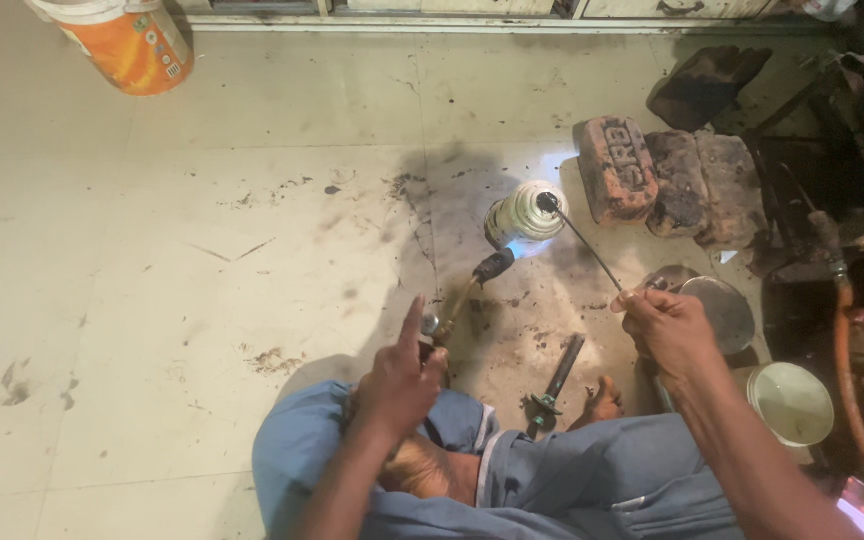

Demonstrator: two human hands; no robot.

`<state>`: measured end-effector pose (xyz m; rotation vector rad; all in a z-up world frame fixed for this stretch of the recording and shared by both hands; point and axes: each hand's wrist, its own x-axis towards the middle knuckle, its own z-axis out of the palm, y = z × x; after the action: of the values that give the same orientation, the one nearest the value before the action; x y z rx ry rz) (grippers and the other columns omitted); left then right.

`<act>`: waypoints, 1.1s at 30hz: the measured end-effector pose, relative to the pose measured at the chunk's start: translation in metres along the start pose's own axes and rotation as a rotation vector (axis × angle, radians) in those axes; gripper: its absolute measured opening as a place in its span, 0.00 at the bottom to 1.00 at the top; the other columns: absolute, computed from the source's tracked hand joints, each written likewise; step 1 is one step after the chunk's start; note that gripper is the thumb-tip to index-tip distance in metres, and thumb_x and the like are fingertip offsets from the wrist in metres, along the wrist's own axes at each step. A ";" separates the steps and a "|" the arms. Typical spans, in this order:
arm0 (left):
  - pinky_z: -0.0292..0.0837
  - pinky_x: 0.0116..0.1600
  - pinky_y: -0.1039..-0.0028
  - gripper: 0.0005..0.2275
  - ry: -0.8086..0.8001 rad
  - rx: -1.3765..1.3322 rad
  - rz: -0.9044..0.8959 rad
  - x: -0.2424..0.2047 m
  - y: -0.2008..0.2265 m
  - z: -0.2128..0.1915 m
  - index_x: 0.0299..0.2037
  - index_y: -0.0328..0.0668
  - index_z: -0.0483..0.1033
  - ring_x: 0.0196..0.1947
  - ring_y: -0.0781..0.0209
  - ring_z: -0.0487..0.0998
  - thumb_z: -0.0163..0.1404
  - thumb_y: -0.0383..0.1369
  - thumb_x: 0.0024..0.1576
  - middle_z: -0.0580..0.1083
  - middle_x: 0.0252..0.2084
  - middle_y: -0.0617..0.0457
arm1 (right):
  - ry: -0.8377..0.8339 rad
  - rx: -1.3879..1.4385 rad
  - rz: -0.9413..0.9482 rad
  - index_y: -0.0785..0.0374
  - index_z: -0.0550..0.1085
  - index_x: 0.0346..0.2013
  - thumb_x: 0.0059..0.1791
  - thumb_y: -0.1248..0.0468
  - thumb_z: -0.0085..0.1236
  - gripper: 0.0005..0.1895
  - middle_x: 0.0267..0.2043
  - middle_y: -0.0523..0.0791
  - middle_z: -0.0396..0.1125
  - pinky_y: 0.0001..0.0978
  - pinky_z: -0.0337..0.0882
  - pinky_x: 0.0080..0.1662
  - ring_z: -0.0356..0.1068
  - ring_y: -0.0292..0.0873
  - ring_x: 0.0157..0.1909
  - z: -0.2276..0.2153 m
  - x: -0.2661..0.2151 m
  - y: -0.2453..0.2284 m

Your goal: The person sits on the floor and uses a blowtorch to heat a cylindrical metal object. They hold the torch in one hand and a metal rod in the other, applying the flame to the object's surface and occasionally using the rod to manipulate the heated area.

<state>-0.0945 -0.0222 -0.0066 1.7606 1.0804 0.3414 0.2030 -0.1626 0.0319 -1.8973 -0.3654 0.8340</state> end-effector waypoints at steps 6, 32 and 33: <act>0.79 0.35 0.68 0.34 -0.134 -0.107 -0.165 0.020 0.009 -0.044 0.76 0.60 0.49 0.25 0.62 0.77 0.50 0.28 0.59 0.80 0.33 0.50 | -0.013 0.010 0.032 0.67 0.77 0.32 0.54 0.63 0.54 0.11 0.18 0.37 0.56 0.28 0.42 0.20 0.45 0.29 0.16 -0.014 0.006 0.013; 0.75 0.29 0.65 0.35 -0.290 -0.140 -0.243 0.099 0.000 -0.094 0.77 0.53 0.40 0.21 0.60 0.74 0.46 0.26 0.62 0.78 0.33 0.44 | 0.303 -0.466 0.010 0.55 0.81 0.42 0.58 0.55 0.47 0.15 0.33 0.41 0.72 0.40 0.70 0.40 0.68 0.39 0.33 -0.056 -0.038 -0.074; 0.76 0.29 0.66 0.36 -0.304 -0.128 -0.221 0.096 -0.001 -0.094 0.77 0.54 0.39 0.21 0.60 0.74 0.46 0.25 0.61 0.78 0.32 0.45 | 0.196 -0.454 -0.038 0.57 0.81 0.43 0.58 0.56 0.48 0.15 0.33 0.43 0.74 0.41 0.71 0.40 0.69 0.42 0.34 -0.052 -0.038 -0.059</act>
<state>-0.1027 0.1106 0.0124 1.5046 0.9967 0.0046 0.2181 -0.1922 0.1123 -2.3612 -0.4984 0.5630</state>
